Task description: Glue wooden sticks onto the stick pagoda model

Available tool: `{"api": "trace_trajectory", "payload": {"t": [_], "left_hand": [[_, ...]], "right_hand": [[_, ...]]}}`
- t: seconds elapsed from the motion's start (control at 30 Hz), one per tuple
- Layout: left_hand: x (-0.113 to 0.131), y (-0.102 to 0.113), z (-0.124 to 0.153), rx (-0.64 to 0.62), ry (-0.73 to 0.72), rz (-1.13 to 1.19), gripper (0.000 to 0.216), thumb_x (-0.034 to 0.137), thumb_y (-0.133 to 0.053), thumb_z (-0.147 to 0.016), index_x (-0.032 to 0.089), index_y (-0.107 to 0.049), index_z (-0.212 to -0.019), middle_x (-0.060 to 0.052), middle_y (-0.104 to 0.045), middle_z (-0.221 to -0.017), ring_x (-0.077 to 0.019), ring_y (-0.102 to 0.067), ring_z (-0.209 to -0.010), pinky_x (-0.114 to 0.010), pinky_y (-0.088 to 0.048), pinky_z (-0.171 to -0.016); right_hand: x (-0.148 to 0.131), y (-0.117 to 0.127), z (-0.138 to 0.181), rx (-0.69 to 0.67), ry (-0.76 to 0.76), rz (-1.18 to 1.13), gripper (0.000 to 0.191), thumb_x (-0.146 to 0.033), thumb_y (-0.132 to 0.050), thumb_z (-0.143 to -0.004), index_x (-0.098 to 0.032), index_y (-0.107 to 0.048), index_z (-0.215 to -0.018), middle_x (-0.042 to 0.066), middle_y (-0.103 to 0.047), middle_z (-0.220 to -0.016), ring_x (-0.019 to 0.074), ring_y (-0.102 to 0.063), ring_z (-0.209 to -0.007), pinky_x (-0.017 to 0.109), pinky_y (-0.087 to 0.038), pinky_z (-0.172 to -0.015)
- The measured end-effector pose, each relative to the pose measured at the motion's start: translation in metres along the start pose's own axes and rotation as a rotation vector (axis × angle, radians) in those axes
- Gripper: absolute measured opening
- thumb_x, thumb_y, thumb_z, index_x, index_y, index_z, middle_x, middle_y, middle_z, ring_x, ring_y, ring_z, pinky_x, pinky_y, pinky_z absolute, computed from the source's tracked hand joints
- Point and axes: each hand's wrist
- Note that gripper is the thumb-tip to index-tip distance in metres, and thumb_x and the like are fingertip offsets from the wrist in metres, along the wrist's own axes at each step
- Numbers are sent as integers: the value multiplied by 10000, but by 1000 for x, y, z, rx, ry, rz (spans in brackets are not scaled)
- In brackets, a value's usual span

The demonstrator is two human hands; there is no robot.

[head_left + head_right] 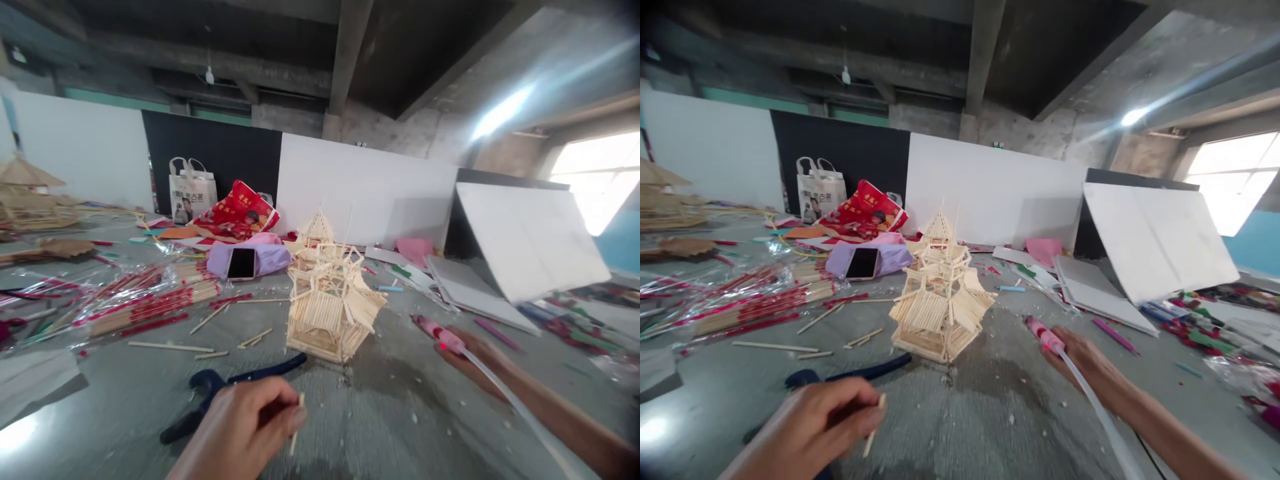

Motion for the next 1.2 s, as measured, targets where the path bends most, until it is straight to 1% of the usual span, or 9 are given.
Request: {"api": "trace_trajectory", "payload": {"t": [0.07,0.23,0.5,0.67,0.83,0.97,1.1,1.17,1.2], "left_hand": [[9,-7,-18,-45,-49,-91,247,390,-519,-756,201,-643,-656,40,-577,-537,-114,-495,-519,-203,-299,-505],[12,-37,-51,-70,-96,-283,142,247,-552,-692,180,-675,-714,-13,-657,-623,-157,-575,-604,-238,-325,-570],[12,-58,-69,-60,-30,-398,147,235,-541,-677,165,-666,-645,-33,-661,-624,-170,-590,-642,-244,-334,-581],[19,-65,-74,-59,24,-414,127,206,-554,-657,159,-672,-651,-34,-656,-618,-167,-582,-633,-246,-328,-581],[19,-74,-77,-68,25,-378,135,222,-554,-674,156,-669,-650,-42,-652,-623,-170,-572,-637,-251,-316,-571],[24,-80,-73,-80,27,-313,133,231,-565,-687,156,-668,-646,-17,-627,-610,-147,-545,-628,-245,-313,-580],[27,-77,-63,-134,178,155,216,354,-636,-658,146,-608,-604,57,-462,-467,-71,-367,-433,-204,-250,-443],[26,-73,-57,-152,278,444,297,431,-678,-625,153,-573,-630,76,-436,-454,-43,-288,-373,-190,-196,-379],[25,-71,-55,-153,305,555,329,452,-699,-607,155,-562,-641,73,-454,-461,-33,-274,-356,-184,-177,-360]], "right_hand": [[17,2,-30,-33,100,204,155,-235,-728,-633,-186,-585,-666,-28,-519,-634,118,-433,-574,272,-377,-593],[67,-9,-78,-130,219,566,172,-314,-556,-847,-148,-553,-799,6,-556,-838,136,-531,-760,329,-449,-718],[86,-1,-96,-326,322,713,205,-343,-601,-806,-140,-588,-835,2,-585,-799,144,-559,-725,326,-463,-688],[77,7,-80,-246,414,632,296,-299,-613,-712,-146,-628,-966,98,-620,-923,238,-593,-842,341,-450,-738],[62,13,-60,-118,459,632,317,-341,-444,-850,-123,-590,-1026,161,-582,-1061,301,-554,-984,419,-410,-860],[39,15,-39,-47,515,639,331,-397,-443,-866,-166,-546,-1080,118,-573,-1098,282,-535,-1016,450,-405,-891],[-4,2,5,62,649,550,246,-307,-436,-862,-197,-568,-1038,86,-624,-1047,238,-590,-949,408,-465,-829],[-28,-13,31,-15,602,429,206,-307,-479,-832,-210,-601,-967,61,-654,-956,212,-620,-854,352,-489,-765],[-39,-22,43,-131,528,355,190,-296,-480,-825,-211,-613,-931,41,-662,-862,183,-625,-766,299,-493,-693]]}}
Point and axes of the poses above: each hand's wrist, its own z-axis away from the middle knuckle, its own y-axis out of the back of the hand, x = y × z
